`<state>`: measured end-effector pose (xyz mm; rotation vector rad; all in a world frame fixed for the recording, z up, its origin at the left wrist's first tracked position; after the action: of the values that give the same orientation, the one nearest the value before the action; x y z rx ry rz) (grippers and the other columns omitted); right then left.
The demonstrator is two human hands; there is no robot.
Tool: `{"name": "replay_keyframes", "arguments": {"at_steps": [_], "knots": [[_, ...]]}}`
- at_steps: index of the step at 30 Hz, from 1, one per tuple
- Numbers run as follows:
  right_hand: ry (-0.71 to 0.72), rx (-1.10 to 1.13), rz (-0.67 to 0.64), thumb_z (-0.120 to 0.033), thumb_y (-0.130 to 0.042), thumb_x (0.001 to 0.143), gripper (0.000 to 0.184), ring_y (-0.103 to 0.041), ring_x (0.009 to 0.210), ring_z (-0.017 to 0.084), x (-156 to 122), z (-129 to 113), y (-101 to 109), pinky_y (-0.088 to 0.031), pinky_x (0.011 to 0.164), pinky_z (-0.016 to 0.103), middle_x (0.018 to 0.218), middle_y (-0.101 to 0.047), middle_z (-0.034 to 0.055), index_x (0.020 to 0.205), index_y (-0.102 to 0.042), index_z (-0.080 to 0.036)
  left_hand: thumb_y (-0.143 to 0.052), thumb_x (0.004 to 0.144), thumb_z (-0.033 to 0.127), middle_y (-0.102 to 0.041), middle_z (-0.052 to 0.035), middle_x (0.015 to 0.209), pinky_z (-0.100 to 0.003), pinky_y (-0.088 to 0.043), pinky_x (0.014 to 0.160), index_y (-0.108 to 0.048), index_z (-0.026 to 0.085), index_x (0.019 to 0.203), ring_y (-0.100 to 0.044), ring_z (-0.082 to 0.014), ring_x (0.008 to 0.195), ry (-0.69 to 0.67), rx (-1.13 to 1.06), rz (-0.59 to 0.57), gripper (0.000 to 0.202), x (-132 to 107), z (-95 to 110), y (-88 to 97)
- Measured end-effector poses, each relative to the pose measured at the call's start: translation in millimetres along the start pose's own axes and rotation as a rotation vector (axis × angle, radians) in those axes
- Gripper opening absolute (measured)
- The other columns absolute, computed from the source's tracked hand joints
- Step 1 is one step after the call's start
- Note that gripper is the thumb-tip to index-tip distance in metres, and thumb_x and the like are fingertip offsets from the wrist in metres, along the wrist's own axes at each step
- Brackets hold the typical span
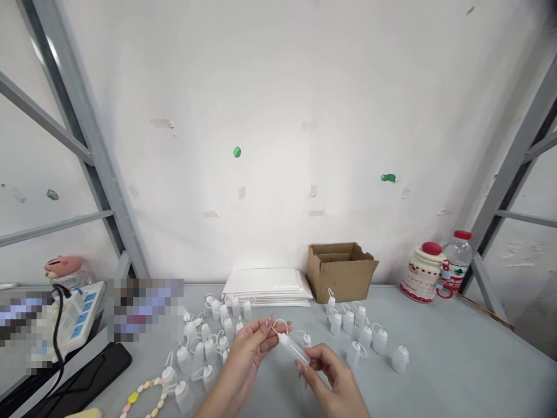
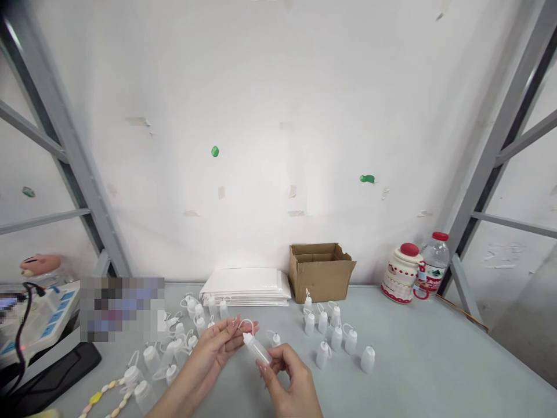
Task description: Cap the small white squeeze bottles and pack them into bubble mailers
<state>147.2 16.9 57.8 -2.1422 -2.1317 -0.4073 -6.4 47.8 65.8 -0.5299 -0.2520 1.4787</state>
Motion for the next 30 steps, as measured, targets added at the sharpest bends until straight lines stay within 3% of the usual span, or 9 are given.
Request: {"name": "replay_keyframes", "arguments": {"at_steps": [17,30], "knots": [[0.002,-0.012,0.008,-0.045,-0.059,0.071,0.027,-0.05,0.058,0.015,-1.1,2.2,-0.2,-0.041,0.06,0.025,0.058,-0.055,-0.0013,0.07,-0.059,-0.018,-0.069,0.066,0.035,-0.074,-0.0109,0.079,-0.031,-0.047,0.081,-0.067,0.012,0.067,-0.067,-0.0249,0.087,-0.018,0.031,-0.064,0.023,0.8,2.1,-3.0],[0.017,-0.029,-0.001,-0.045,-0.058,0.072,0.026,-0.051,0.059,0.015,-1.1,5.8,-0.3,-0.041,0.06,0.024,0.058,-0.056,-0.0007,0.069,-0.059,-0.019,-0.069,0.065,0.037,-0.074,-0.0098,0.078,-0.031,-0.046,0.081,-0.065,0.014,0.065,-0.066,-0.024,0.087,-0.07,0.102,-0.001,0.023,-3.4,8.6,-4.6]]}}
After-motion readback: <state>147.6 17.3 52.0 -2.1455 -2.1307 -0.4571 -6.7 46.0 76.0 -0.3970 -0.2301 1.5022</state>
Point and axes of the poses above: each hand's wrist, its own x-axis towards the middle knuckle, its own y-axis out of the back of the hand, z = x × y, the point moved 5 cm from there along x, towards the middle knuckle
